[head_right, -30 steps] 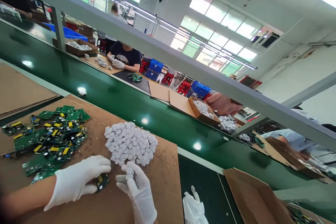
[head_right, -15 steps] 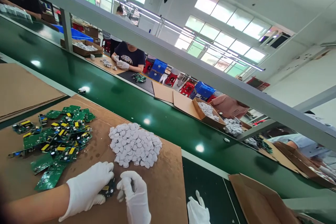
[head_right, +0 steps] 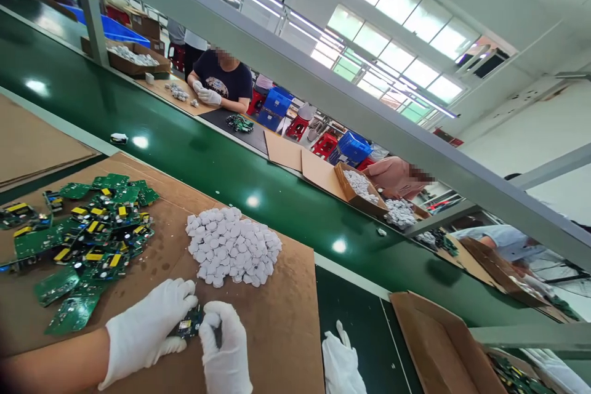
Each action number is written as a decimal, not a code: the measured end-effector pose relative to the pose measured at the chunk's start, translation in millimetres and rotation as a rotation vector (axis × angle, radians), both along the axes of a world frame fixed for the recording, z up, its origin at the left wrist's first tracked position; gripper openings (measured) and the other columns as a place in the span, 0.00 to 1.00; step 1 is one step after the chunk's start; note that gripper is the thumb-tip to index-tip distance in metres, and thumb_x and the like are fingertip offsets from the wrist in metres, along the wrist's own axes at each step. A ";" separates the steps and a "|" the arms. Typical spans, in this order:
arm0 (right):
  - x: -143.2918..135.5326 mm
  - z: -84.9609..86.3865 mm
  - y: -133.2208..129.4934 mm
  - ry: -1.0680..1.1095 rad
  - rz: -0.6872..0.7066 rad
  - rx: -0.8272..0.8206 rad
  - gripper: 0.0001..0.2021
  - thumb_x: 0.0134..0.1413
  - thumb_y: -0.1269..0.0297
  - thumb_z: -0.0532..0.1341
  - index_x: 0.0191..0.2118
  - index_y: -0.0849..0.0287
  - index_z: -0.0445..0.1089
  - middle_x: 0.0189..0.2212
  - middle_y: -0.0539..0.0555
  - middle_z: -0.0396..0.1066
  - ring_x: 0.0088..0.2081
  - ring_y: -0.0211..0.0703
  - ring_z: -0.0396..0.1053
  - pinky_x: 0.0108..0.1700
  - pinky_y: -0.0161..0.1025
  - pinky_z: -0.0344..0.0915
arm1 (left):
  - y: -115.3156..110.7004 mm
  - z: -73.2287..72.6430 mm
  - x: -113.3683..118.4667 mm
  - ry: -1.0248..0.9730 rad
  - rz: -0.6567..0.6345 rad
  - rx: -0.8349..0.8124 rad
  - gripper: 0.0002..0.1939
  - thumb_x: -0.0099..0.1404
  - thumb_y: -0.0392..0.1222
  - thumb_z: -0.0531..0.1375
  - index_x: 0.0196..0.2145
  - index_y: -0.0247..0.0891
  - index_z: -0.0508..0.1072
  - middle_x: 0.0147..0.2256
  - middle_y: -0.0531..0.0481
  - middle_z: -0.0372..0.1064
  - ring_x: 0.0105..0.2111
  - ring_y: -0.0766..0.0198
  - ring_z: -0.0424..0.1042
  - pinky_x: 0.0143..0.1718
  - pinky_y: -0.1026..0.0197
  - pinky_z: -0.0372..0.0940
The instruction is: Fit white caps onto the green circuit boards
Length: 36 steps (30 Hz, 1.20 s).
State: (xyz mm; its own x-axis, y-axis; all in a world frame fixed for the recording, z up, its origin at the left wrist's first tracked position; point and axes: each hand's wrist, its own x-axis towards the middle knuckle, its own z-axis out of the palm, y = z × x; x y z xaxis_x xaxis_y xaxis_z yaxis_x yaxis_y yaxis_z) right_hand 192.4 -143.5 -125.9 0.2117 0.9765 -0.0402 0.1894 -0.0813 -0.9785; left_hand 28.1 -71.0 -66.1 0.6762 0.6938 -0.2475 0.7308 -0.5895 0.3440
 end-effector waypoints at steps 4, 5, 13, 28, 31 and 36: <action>1.6 -8.6 2.4 0.048 0.015 0.068 0.20 0.52 0.55 0.62 0.50 0.56 0.71 0.32 0.52 0.71 0.34 0.39 0.69 0.40 0.35 0.70 | 2.3 2.1 0.9 -0.012 -0.021 0.029 0.22 0.54 0.49 0.67 0.42 0.31 0.75 0.43 0.35 0.71 0.42 0.41 0.70 0.43 0.42 0.65; 1.8 -10.0 4.5 0.076 0.021 0.047 0.20 0.53 0.54 0.62 0.49 0.56 0.71 0.33 0.53 0.72 0.34 0.39 0.70 0.40 0.36 0.71 | 3.3 2.0 0.9 -0.011 -0.025 0.033 0.22 0.53 0.50 0.68 0.40 0.32 0.75 0.42 0.36 0.71 0.41 0.41 0.70 0.42 0.42 0.66; 5.3 -6.2 18.0 0.127 -0.022 -0.011 0.14 0.62 0.56 0.58 0.44 0.63 0.68 0.32 0.50 0.72 0.26 0.33 0.69 0.27 0.33 0.69 | 10.0 -6.1 -1.2 -0.032 -0.068 0.074 0.26 0.51 0.57 0.68 0.41 0.34 0.73 0.43 0.39 0.70 0.41 0.45 0.70 0.42 0.47 0.65; 3.6 -20.8 27.6 0.186 -0.020 0.008 0.24 0.44 0.39 0.63 0.37 0.56 0.72 0.22 0.52 0.71 0.17 0.39 0.64 0.17 0.39 0.64 | 10.2 1.1 -1.3 -0.031 -0.078 0.122 0.29 0.50 0.60 0.68 0.40 0.33 0.73 0.41 0.39 0.69 0.41 0.45 0.70 0.40 0.49 0.66; -1.3 -14.7 23.8 0.130 -0.036 0.019 0.21 0.44 0.43 0.65 0.35 0.57 0.73 0.25 0.53 0.72 0.19 0.39 0.66 0.20 0.40 0.67 | 8.5 1.4 -2.5 -0.048 -0.069 0.089 0.27 0.51 0.57 0.68 0.41 0.34 0.73 0.43 0.38 0.69 0.42 0.44 0.70 0.42 0.48 0.65; -11.8 -5.2 11.4 -0.025 -0.077 0.020 0.15 0.57 0.53 0.59 0.39 0.62 0.71 0.31 0.53 0.73 0.28 0.38 0.71 0.30 0.37 0.71 | 7.5 -1.6 -3.1 -0.082 -0.044 0.027 0.24 0.52 0.51 0.68 0.42 0.33 0.72 0.45 0.37 0.67 0.44 0.42 0.69 0.44 0.44 0.64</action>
